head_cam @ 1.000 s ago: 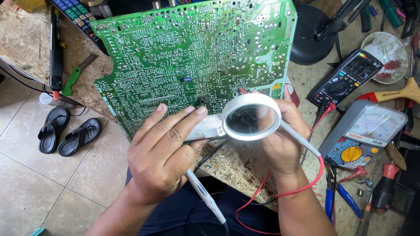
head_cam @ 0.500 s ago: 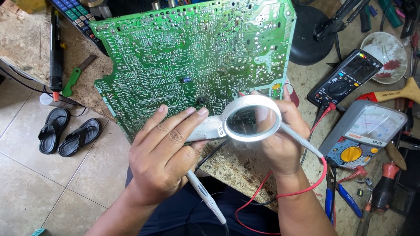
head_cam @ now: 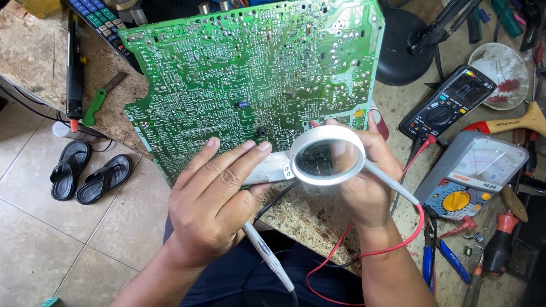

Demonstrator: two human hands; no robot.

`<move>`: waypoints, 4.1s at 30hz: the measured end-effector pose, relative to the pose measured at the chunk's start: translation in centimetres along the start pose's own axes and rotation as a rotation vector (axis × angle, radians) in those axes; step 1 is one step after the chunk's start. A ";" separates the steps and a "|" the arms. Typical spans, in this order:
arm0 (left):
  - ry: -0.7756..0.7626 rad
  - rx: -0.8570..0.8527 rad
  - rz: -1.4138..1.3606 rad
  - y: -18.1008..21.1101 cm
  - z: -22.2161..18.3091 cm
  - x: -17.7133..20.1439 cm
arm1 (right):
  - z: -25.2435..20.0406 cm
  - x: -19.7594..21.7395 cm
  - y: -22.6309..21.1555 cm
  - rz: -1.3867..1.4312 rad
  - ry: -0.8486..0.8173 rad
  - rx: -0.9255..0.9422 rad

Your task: Testing and soldering components on a large circuit board using a multimeter and soldering iron.

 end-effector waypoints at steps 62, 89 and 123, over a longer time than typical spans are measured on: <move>0.211 0.491 -0.427 -4.5 0.4 -5.8 | 0.5 0.8 -0.2 0.058 0.040 0.013; 0.244 0.358 -0.290 -3.2 1.0 -5.6 | 0.4 0.7 0.1 0.040 0.049 0.006; 0.136 0.412 -0.195 -2.7 1.5 -6.0 | 0.4 1.3 0.4 0.099 0.083 -0.044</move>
Point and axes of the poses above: each hand's wrist, its own z-axis towards the middle knuckle, its own x-axis out of the back of the hand, y = z × x, the point moved 9 cm from there along z, towards the middle knuckle, and after that the axes turned 4 degrees about -x, right-handed, at the moved point
